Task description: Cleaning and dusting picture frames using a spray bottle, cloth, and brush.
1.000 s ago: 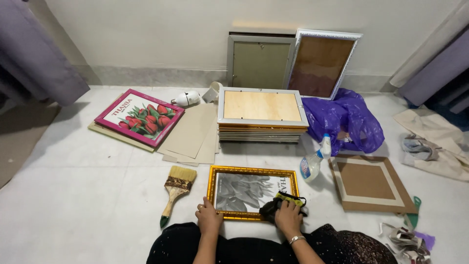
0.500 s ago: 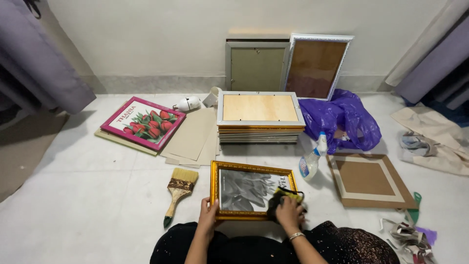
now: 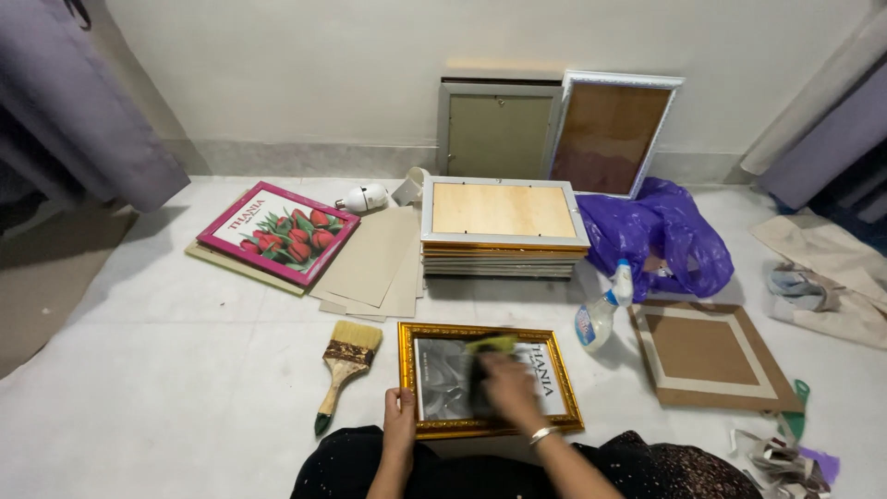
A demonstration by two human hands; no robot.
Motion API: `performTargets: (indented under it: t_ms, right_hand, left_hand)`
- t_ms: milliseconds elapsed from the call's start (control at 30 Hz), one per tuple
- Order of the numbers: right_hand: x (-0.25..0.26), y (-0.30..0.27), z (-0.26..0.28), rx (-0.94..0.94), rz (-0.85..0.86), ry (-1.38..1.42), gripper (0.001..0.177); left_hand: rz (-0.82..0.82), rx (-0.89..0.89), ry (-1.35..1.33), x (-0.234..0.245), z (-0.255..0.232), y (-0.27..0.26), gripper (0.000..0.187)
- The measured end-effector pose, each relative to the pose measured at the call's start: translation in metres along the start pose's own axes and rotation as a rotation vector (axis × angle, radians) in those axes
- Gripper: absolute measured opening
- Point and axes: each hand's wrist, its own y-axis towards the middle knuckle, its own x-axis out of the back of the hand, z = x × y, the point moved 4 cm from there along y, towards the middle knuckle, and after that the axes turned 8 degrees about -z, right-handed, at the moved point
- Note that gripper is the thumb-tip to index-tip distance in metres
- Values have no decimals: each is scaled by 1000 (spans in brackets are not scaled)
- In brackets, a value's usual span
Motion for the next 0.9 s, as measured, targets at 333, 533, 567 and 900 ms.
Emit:
performTargets:
  t_ms: [333, 533, 567, 900]
  right_hand:
    - [-109, 24, -72, -563, 18, -71, 61]
    - [-70, 2, 54, 106, -203, 76, 65]
    - [-48, 4, 55, 25, 28, 197, 67]
    - [46, -31, -200, -661, 16, 197, 67]
  left_hand:
    - [33, -18, -52, -13, 11, 18, 44]
    - [6, -17, -3, -10, 28, 33, 49]
    - [3, 13, -18, -9, 24, 31, 46]
    - [130, -2, -352, -24, 19, 38, 55]
